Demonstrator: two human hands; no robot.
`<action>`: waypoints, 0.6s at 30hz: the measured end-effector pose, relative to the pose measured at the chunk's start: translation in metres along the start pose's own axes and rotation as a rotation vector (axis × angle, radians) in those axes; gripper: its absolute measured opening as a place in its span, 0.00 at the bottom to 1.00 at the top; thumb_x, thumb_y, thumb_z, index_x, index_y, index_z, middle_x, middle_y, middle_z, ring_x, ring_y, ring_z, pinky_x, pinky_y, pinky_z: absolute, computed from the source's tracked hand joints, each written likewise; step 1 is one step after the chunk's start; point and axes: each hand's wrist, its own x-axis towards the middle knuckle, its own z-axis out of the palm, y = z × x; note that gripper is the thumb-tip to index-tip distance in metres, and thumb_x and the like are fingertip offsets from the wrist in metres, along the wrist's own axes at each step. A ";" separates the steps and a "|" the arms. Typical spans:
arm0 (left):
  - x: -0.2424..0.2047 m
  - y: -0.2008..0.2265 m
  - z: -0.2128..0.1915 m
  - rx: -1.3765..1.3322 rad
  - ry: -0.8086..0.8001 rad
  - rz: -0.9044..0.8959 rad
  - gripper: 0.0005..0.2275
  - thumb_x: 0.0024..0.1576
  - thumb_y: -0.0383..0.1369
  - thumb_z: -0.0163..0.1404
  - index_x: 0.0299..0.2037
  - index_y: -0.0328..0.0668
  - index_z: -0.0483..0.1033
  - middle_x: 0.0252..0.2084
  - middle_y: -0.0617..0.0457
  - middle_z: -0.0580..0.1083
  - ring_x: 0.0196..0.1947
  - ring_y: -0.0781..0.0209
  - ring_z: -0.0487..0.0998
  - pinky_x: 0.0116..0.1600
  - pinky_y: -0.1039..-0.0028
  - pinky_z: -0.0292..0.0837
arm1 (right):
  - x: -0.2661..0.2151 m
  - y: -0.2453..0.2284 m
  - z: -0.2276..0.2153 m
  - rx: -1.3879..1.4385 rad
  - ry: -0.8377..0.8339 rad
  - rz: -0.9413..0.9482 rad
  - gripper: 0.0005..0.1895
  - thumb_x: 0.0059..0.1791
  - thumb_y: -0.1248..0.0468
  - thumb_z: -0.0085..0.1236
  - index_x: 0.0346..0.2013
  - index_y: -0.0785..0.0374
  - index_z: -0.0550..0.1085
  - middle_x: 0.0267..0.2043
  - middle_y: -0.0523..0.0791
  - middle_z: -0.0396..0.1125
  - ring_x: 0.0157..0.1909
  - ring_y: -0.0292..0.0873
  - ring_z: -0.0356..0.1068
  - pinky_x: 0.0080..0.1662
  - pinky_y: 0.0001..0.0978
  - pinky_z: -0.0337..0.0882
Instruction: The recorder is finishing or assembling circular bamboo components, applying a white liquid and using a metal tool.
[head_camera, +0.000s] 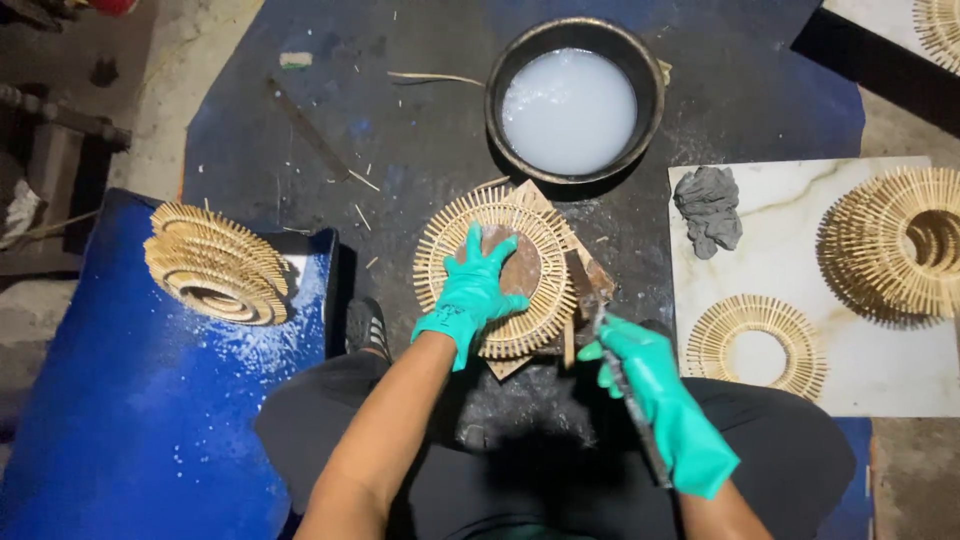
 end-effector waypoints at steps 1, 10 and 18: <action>0.004 -0.004 0.002 0.008 0.012 0.028 0.51 0.37 0.52 0.70 0.73 0.70 0.54 0.78 0.35 0.35 0.75 0.29 0.43 0.73 0.37 0.42 | 0.004 -0.001 0.000 -0.001 0.016 -0.014 0.23 0.54 0.62 0.48 0.64 0.61 0.70 0.34 0.50 0.76 0.17 0.40 0.64 0.19 0.32 0.63; 0.039 -0.007 -0.037 0.214 0.025 0.304 0.39 0.47 0.51 0.63 0.71 0.67 0.60 0.76 0.44 0.56 0.70 0.29 0.58 0.67 0.40 0.60 | 0.127 0.040 0.006 -0.876 0.399 -0.518 0.25 0.55 0.61 0.48 0.67 0.62 0.62 0.50 0.58 0.68 0.47 0.58 0.67 0.47 0.48 0.68; 0.032 -0.036 -0.011 0.089 0.210 0.247 0.37 0.48 0.56 0.63 0.67 0.58 0.65 0.67 0.32 0.62 0.64 0.24 0.61 0.66 0.44 0.59 | 0.145 0.065 0.020 -0.992 0.275 -0.839 0.29 0.52 0.61 0.43 0.70 0.61 0.62 0.54 0.62 0.69 0.54 0.66 0.69 0.54 0.55 0.69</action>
